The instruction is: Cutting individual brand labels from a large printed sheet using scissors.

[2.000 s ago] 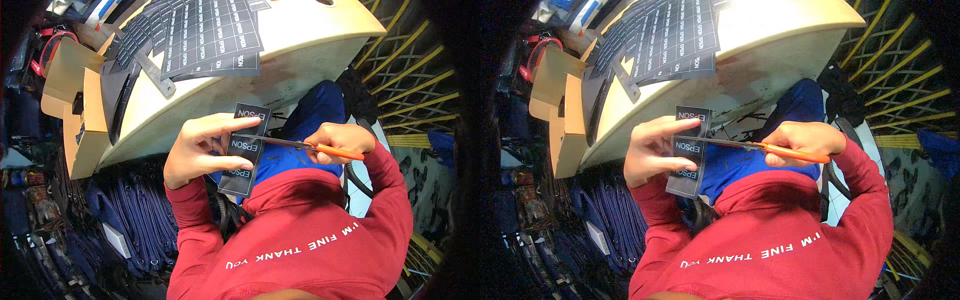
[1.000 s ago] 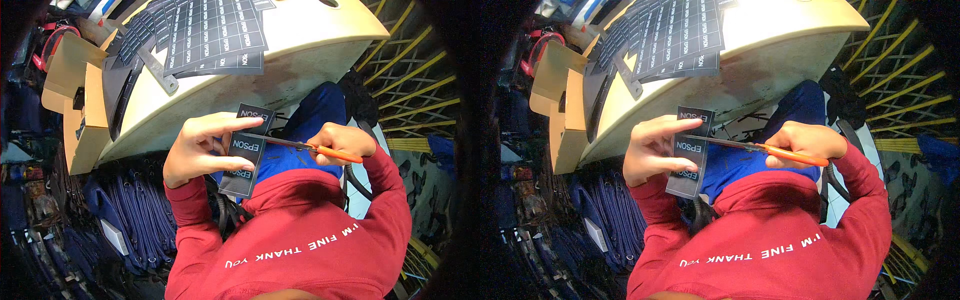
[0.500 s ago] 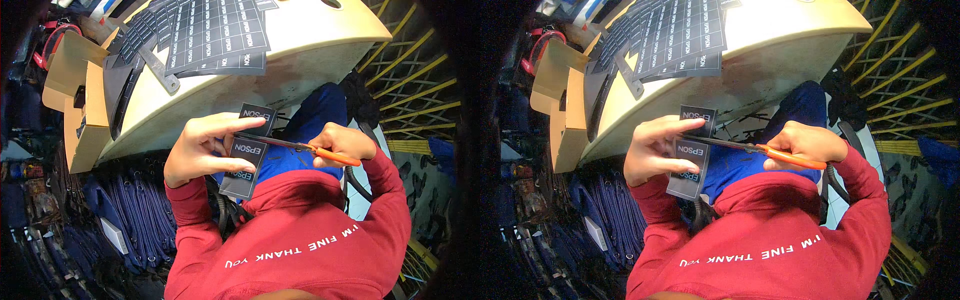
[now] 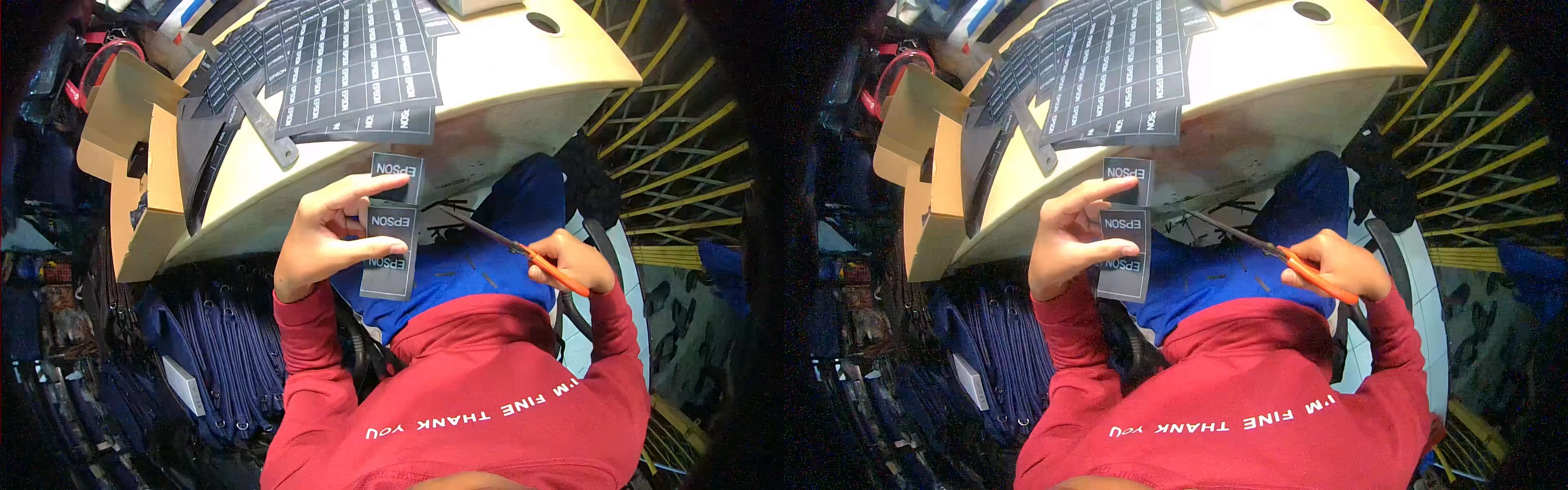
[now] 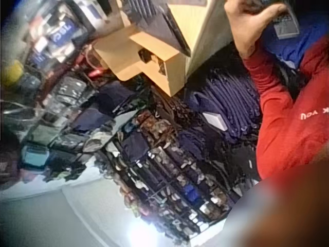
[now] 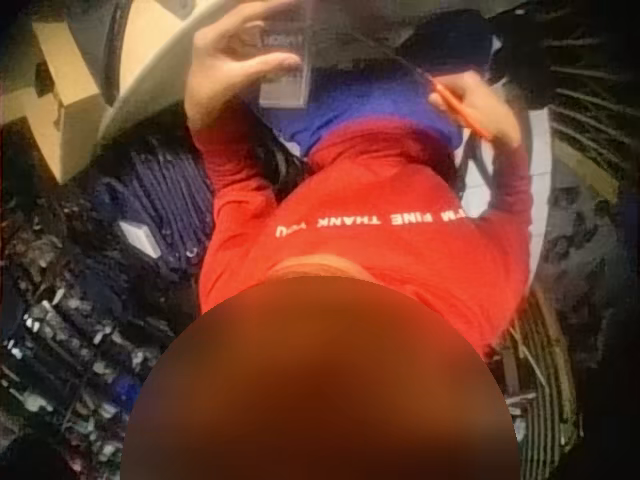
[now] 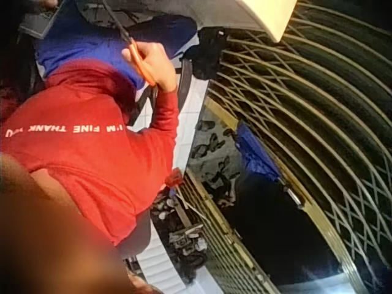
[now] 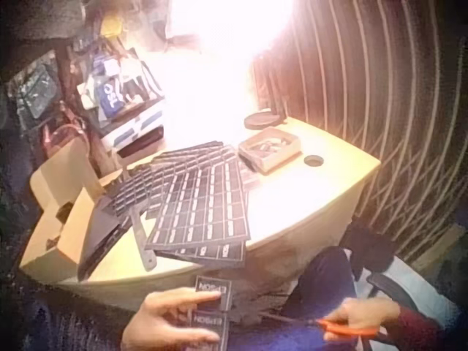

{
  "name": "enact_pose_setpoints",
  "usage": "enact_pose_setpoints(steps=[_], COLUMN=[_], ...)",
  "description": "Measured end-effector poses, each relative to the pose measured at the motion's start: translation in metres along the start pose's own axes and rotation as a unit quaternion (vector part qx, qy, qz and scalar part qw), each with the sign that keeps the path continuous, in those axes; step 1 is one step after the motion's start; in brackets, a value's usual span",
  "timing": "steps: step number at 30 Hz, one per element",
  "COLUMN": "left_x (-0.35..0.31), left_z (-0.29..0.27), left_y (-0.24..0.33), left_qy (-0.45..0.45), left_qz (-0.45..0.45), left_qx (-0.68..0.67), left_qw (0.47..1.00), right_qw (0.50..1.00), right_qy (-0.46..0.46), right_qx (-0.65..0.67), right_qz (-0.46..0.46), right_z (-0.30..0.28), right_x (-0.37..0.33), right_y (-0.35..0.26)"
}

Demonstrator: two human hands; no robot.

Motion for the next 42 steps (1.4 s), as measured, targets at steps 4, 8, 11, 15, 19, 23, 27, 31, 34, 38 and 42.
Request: enact_pose_setpoints(steps=[4,8,11,15,19,23,27,31,34,38,42], left_x=[0.016,0.040,0.069,0.119,0.184,0.247,0.310,0.333,0.331,0.309,0.259], left_z=[0.000,-0.003,0.003,0.001,-0.002,-0.009,-0.009,0.005,0.003,-0.010,-0.012], left_y=[0.000,-0.007,0.006,0.024,0.041,0.051,0.035,0.029,0.027,0.032,0.030], left_qy=[0.019,0.004,-0.013,-0.036,-0.062,-0.018,-0.012,0.008,0.037,0.081,0.060], left_qz=[0.011,-0.035,-0.016,0.055,0.124,0.171,0.208,0.225,0.205,0.189,0.199], left_qx=[0.034,0.029,-0.006,0.077,0.201,0.225,0.230,0.437,0.416,0.394,0.309], left_qw=[0.999,0.999,1.000,0.995,0.970,0.959,0.951,0.871,0.885,0.896,0.928], right_qw=[0.998,0.988,0.976,0.947,0.892,0.887,0.879,0.886,0.884,0.888,0.876], right_qy=[0.054,0.132,0.192,0.290,0.356,0.367,0.373,0.376,0.378,0.397,0.403], right_qx=[0.017,0.040,0.063,0.117,0.259,0.264,0.277,0.256,0.254,0.222,0.254], right_qz=[0.032,0.069,0.078,0.077,0.103,0.095,0.105,0.091,0.103,0.071,0.076], right_z=[-0.003,-0.014,-0.019,-0.035,-0.031,-0.029,-0.023,-0.024,-0.024,-0.025,-0.004], right_x=[-0.014,-0.029,-0.040,-0.057,-0.071,-0.077,-0.080,-0.080,-0.079,-0.069,-0.042], right_y=[0.022,0.044,0.072,0.105,0.136,0.147,0.153,0.148,0.154,0.140,0.130])
Point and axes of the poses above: each hand's wrist, its own x-axis towards the middle knuckle, its own z-axis out of the palm, y = z × x, the point moved 7 cm from there along x, towards the middle knuckle, and after that the axes turned 2 degrees about y, right-handed, at the moved point
